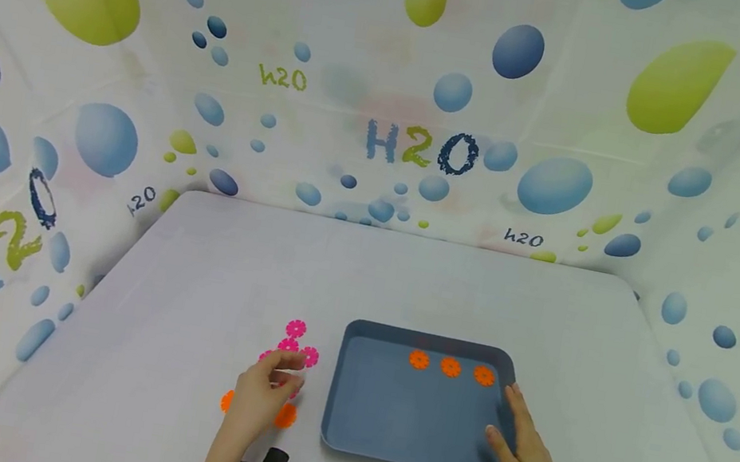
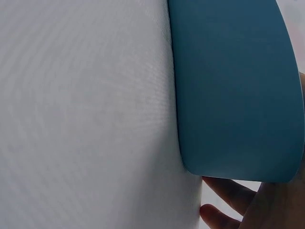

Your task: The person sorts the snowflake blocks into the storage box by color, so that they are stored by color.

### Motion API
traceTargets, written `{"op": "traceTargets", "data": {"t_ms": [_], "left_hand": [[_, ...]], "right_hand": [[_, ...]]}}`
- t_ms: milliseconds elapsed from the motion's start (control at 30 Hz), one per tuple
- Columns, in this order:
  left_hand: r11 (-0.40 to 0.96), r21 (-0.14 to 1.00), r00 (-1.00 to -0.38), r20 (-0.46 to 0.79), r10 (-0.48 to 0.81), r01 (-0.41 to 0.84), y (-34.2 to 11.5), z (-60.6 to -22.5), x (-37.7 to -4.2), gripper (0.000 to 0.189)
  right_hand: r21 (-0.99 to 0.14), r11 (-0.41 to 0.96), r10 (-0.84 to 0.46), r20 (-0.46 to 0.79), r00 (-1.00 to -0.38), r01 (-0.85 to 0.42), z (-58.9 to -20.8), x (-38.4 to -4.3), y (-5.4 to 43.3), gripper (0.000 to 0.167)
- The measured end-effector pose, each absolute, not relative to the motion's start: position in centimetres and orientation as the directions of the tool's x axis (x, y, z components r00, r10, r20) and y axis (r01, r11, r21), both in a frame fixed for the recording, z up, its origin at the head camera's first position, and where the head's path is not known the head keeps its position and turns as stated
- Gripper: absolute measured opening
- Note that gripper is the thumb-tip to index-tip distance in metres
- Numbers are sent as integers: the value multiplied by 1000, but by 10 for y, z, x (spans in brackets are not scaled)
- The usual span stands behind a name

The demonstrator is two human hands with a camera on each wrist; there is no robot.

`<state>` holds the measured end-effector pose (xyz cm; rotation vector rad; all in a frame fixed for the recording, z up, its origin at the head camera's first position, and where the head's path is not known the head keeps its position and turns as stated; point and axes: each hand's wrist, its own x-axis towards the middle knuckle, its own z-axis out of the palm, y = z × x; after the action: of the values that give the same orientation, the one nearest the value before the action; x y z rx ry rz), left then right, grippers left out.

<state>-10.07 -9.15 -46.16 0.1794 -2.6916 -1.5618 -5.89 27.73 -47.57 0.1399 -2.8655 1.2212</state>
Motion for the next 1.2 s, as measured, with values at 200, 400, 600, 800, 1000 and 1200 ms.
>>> {"op": "traceTargets", "data": {"t_ms": [200, 400, 600, 800, 1000, 1200], "left_hand": [[535, 835, -989, -64, -133, -126, -92, -469, -89, 28], [565, 816, -989, -51, -142, -123, -91, -476, -82, 30], [674, 722, -987, -88, -133, -155, -95, -475, -70, 37], [818, 553, -988, -99, -122, -157, -97, -468, -66, 35], [880, 456, -991, -96, -98, -132, -97, -461, -68, 28], [899, 399, -981, -147, -128, -177, -96, -457, -69, 27]], "right_hand": [[-723, 684, -75, 61, -995, -96, -474, -59, 278, 68], [-713, 693, -70, 80, -994, -106, -475, -58, 279, 68], [-716, 690, -76, 71, -995, -104, -474, -58, 278, 68], [-716, 692, -69, 59, -996, -91, -474, -58, 278, 68], [-723, 686, -72, 54, -996, -88, -474, -58, 278, 68], [-723, 684, -72, 60, -996, -93, -474, -58, 278, 68]]}}
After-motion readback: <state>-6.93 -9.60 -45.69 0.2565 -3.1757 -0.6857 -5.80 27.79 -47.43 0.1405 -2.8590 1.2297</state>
